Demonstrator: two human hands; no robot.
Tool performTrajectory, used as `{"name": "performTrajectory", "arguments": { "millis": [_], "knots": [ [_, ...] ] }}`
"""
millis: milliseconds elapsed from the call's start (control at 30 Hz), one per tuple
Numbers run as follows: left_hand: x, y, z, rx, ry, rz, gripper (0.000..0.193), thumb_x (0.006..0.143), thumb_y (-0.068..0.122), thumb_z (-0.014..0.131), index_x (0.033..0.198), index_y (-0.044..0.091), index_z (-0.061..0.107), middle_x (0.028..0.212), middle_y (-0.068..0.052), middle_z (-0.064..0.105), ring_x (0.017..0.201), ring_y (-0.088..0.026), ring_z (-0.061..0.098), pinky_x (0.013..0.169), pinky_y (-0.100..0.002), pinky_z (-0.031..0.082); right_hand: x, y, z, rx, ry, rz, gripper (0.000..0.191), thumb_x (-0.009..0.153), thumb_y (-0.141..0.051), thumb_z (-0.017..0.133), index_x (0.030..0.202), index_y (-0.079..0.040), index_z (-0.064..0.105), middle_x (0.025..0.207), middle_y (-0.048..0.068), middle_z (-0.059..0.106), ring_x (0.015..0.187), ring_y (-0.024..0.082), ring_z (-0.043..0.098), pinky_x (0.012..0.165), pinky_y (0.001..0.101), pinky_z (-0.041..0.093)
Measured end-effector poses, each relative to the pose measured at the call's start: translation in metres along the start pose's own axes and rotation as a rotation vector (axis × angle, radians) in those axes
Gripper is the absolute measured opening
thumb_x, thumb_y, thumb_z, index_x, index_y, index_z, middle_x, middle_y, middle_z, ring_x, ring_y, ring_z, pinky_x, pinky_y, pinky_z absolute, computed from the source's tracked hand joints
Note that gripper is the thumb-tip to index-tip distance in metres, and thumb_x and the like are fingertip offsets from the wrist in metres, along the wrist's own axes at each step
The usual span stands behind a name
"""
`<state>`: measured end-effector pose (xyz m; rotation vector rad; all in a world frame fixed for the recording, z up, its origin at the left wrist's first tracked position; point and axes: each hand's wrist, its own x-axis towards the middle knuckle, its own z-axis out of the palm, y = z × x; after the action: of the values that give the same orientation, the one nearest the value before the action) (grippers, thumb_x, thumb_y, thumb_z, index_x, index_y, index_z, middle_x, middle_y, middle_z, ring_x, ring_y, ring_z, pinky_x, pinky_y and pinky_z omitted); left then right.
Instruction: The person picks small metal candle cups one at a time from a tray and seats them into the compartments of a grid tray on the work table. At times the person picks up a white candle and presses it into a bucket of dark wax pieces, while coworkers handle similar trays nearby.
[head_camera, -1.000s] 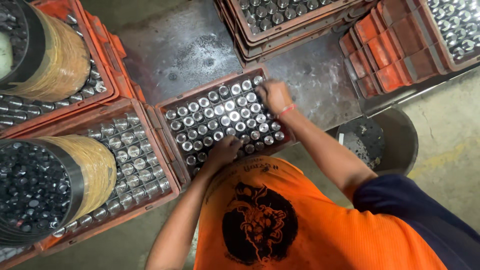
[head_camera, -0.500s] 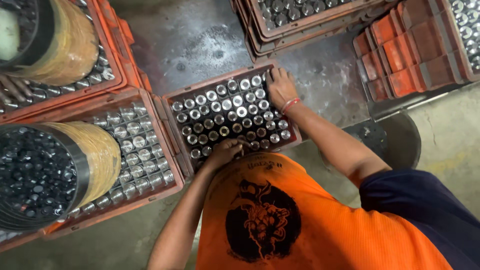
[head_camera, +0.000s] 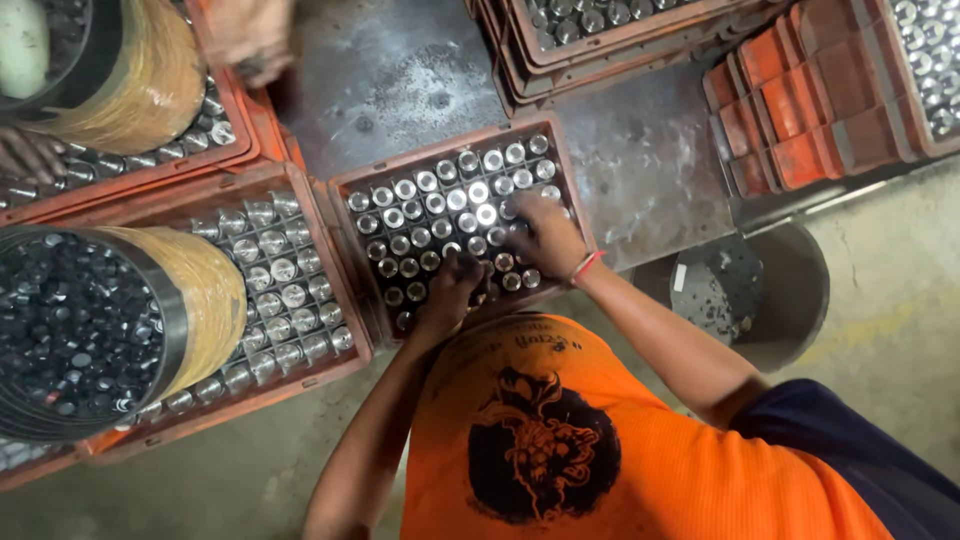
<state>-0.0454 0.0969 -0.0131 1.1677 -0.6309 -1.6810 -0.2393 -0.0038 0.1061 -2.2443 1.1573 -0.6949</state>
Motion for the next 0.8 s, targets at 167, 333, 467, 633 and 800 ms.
{"name": "performTrajectory", "arguments": {
  "millis": [167, 333, 467, 633, 800],
  "knots": [
    [0.004, 0.001, -0.001, 0.418, 0.020, 0.084, 0.019, 0.098, 0.014, 0.070, 0.112, 0.009, 0.059, 0.088, 0.001, 0.068, 0.080, -0.010, 0.061, 0.070, -0.026, 0.053, -0.029, -0.035, 0.007, 0.453, -0.217, 0.143, 0.042, 0.081, -0.007, 0.082, 0.122, -0.010, 0.073, 0.102, 0.012, 0.076, 0.089, 0.017, 0.074, 0.079, 0.0329, 0.060],
    [0.017, 0.008, 0.004, -0.117, -0.111, -0.198, 0.014, 0.099, 0.019, 0.064, 0.109, 0.011, 0.059, 0.084, -0.002, 0.063, 0.067, -0.012, 0.058, 0.053, -0.024, 0.044, -0.010, -0.010, 0.003, 0.274, -0.305, 0.646, 0.027, 0.088, -0.015, 0.073, 0.115, -0.016, 0.077, 0.092, 0.007, 0.079, 0.071, 0.025, 0.073, 0.065, 0.0378, 0.061],
    [0.022, 0.020, -0.003, -0.194, -0.191, -0.346, 0.020, 0.101, 0.021, 0.055, 0.092, 0.005, 0.063, 0.077, -0.006, 0.065, 0.057, -0.014, 0.058, 0.040, -0.023, 0.036, 0.032, 0.043, -0.015, -0.379, 0.302, 0.129, 0.013, 0.088, -0.020, 0.079, 0.090, -0.007, 0.075, 0.089, 0.016, 0.071, 0.085, 0.038, 0.066, 0.080, 0.0478, 0.052],
    [0.018, 0.021, -0.014, -0.122, -0.267, -0.429, 0.015, 0.092, 0.009, 0.051, 0.093, 0.004, 0.066, 0.080, -0.008, 0.067, 0.062, -0.011, 0.058, 0.044, -0.022, 0.037, 0.047, 0.061, -0.015, -0.626, 0.194, -0.010, 0.013, 0.088, -0.015, 0.066, 0.094, -0.005, 0.072, 0.099, 0.011, 0.068, 0.099, 0.033, 0.061, 0.082, 0.0447, 0.052],
    [0.010, 0.009, -0.027, -0.108, -0.200, -0.374, 0.017, 0.093, 0.005, 0.053, 0.103, 0.005, 0.067, 0.086, -0.007, 0.067, 0.068, -0.012, 0.062, 0.052, -0.024, 0.045, 0.030, 0.045, 0.009, -0.660, 0.204, 0.189, 0.020, 0.096, -0.015, 0.058, 0.104, -0.003, 0.073, 0.118, 0.014, 0.062, 0.110, 0.035, 0.055, 0.088, 0.0504, 0.048]
  ]
}}
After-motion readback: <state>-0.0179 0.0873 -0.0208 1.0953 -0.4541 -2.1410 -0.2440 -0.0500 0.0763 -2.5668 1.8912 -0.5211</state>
